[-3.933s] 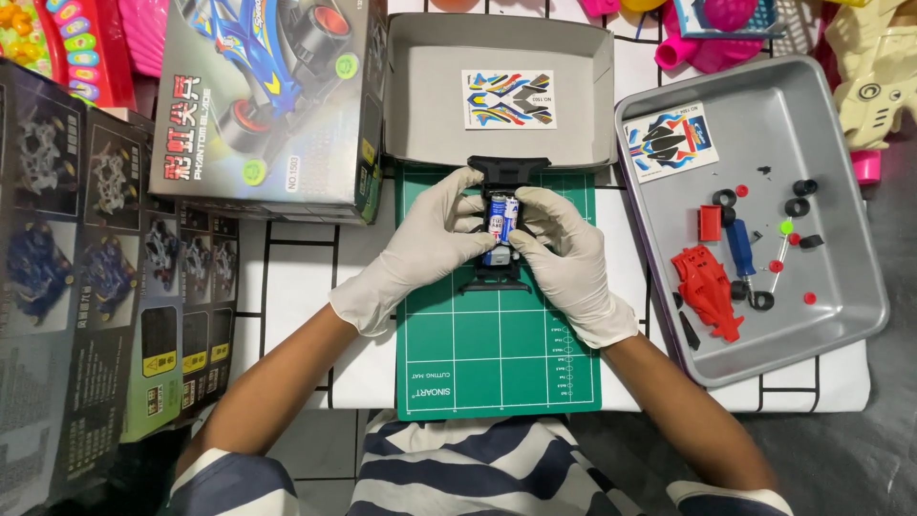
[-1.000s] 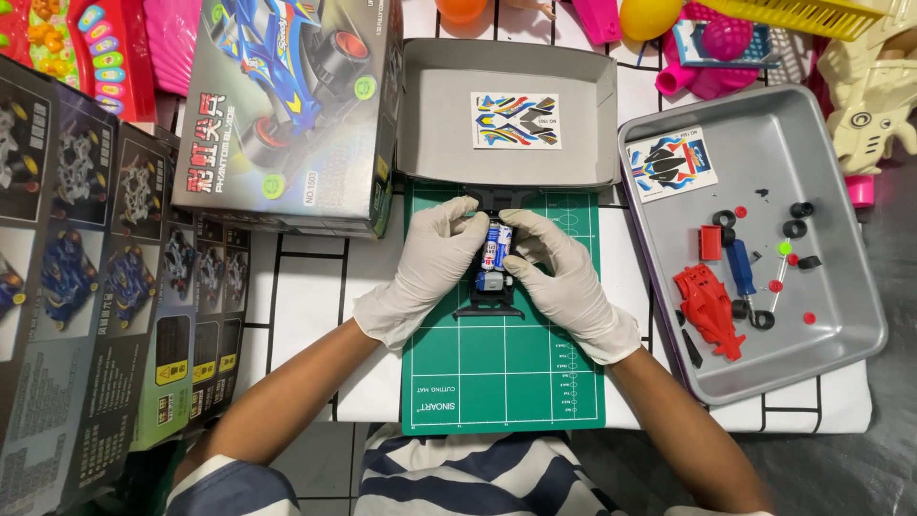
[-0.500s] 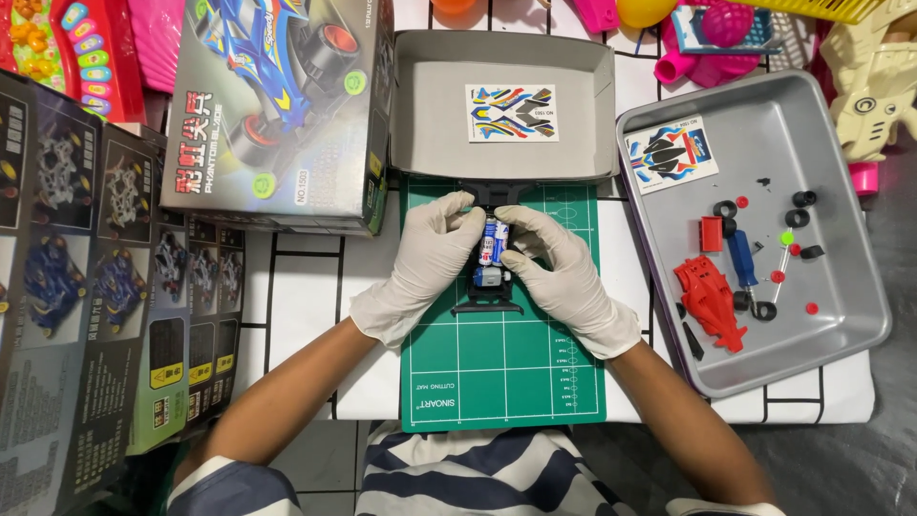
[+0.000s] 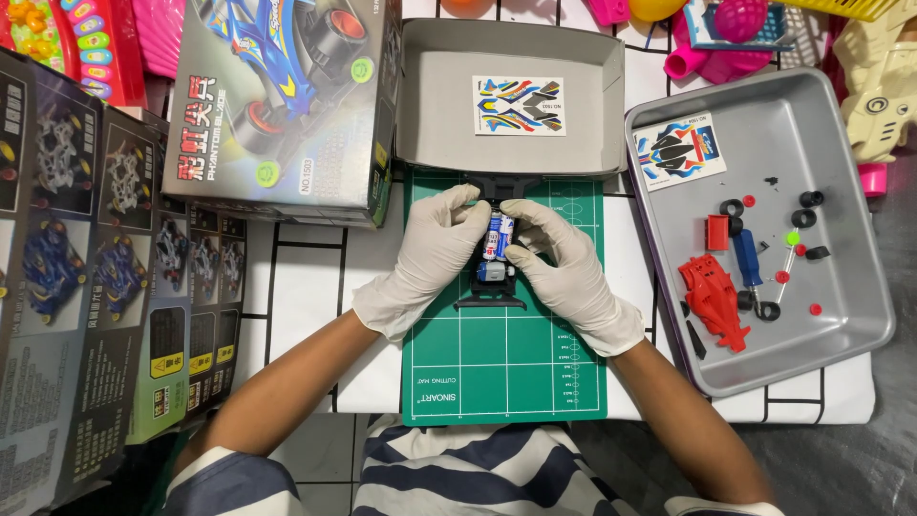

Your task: Assembling a mini 4WD toy car by installing the motor, gears, and other internal components into the chassis.

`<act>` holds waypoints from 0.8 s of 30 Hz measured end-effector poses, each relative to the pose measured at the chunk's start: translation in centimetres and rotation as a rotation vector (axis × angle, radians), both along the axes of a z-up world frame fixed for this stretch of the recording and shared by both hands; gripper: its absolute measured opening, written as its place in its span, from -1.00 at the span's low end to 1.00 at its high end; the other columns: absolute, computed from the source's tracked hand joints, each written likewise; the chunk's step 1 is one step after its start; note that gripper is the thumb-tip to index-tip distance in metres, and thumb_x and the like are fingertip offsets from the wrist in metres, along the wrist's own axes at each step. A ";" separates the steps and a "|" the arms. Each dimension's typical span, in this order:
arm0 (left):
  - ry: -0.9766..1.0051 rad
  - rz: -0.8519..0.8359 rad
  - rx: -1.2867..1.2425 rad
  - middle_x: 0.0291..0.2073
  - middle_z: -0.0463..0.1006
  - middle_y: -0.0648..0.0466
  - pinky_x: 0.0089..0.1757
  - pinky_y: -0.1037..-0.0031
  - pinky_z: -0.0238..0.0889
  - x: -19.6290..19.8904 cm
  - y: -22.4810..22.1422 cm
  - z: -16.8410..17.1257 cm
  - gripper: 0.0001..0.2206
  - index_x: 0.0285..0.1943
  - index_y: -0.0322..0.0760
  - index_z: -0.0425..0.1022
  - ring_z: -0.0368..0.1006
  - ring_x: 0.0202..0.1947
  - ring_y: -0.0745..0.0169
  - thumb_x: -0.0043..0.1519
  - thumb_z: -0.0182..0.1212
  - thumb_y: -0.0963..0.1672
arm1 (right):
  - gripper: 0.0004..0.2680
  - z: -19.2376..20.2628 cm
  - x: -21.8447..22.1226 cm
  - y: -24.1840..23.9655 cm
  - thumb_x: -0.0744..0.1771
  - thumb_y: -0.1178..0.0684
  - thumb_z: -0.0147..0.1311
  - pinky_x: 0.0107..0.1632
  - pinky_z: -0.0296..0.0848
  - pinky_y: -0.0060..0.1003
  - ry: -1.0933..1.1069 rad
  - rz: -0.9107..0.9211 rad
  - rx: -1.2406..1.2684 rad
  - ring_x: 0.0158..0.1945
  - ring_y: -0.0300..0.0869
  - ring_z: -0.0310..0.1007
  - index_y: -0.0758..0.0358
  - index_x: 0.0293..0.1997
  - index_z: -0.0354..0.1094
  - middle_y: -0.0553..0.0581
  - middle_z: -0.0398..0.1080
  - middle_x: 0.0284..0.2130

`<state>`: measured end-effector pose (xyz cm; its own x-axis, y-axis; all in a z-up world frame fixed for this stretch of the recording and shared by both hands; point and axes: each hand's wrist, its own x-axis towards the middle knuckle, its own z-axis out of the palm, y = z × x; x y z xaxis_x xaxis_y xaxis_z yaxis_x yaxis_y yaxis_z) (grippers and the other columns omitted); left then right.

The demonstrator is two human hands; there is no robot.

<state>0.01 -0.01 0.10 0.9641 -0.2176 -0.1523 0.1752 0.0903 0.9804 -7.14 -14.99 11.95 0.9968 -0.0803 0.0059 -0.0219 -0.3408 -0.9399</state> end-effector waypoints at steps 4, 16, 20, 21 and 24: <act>-0.007 0.011 -0.005 -0.39 0.70 -0.04 -0.22 0.51 0.47 0.0 0.0 -0.3 -0.79 0.04 -0.35 0.64 0.50 -0.27 0.47 0.24 0.27 -0.21 | -0.66 -0.1 -0.1 0.0 0.30 0.10 0.34 0.00 0.56 -0.31 0.001 0.000 -0.005 -0.15 -0.26 0.49 0.14 0.21 0.43 0.09 0.49 -0.13; 0.011 0.017 0.009 -0.43 0.68 0.00 -0.25 0.54 0.45 -0.1 -0.1 0.1 -0.76 0.07 -0.35 0.62 0.46 -0.31 0.51 0.24 0.29 -0.19 | -0.65 -0.3 -0.3 -0.4 0.30 0.11 0.32 -0.09 0.57 -0.32 -0.078 0.018 -0.024 -0.22 -0.26 0.49 0.15 0.23 0.42 0.09 0.49 -0.16; 0.026 0.032 0.006 -0.44 0.66 0.01 -0.27 0.56 0.44 -0.2 -0.1 0.4 -0.75 0.08 -0.40 0.60 0.45 -0.32 0.49 0.25 0.30 -0.17 | -0.50 0.1 -0.6 -1.0 0.26 0.08 0.41 -0.12 0.56 -0.32 -0.175 -0.032 -0.060 -0.25 -0.23 0.45 0.17 0.35 0.31 0.12 0.41 -0.16; 0.030 0.038 0.016 -0.44 0.65 0.01 -0.28 0.56 0.43 -0.1 0.0 0.0 -0.74 0.08 -0.42 0.59 0.44 -0.33 0.49 0.25 0.30 -0.16 | -0.46 0.4 -0.6 -1.2 0.26 0.06 0.43 -0.16 0.54 -0.34 -0.228 -0.050 -0.112 -0.28 -0.22 0.43 0.20 0.38 0.27 0.14 0.37 -0.17; 0.018 0.014 0.010 -0.45 0.67 -0.02 -0.24 0.56 0.44 -0.2 0.0 0.3 -0.74 0.10 -0.42 0.59 0.45 -0.31 0.49 0.26 0.28 -0.17 | -0.64 1.1 -0.7 -1.3 0.27 0.16 0.38 -0.22 0.55 -0.32 -0.404 -0.052 -0.214 -0.32 -0.18 0.49 0.25 0.19 0.43 0.12 0.39 -0.18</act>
<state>-0.21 0.03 0.38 0.9641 -0.2026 -0.1720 0.1918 0.0826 0.9780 -7.82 -16.25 13.01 0.9059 -0.0845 0.4150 0.3096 -0.5365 -0.7850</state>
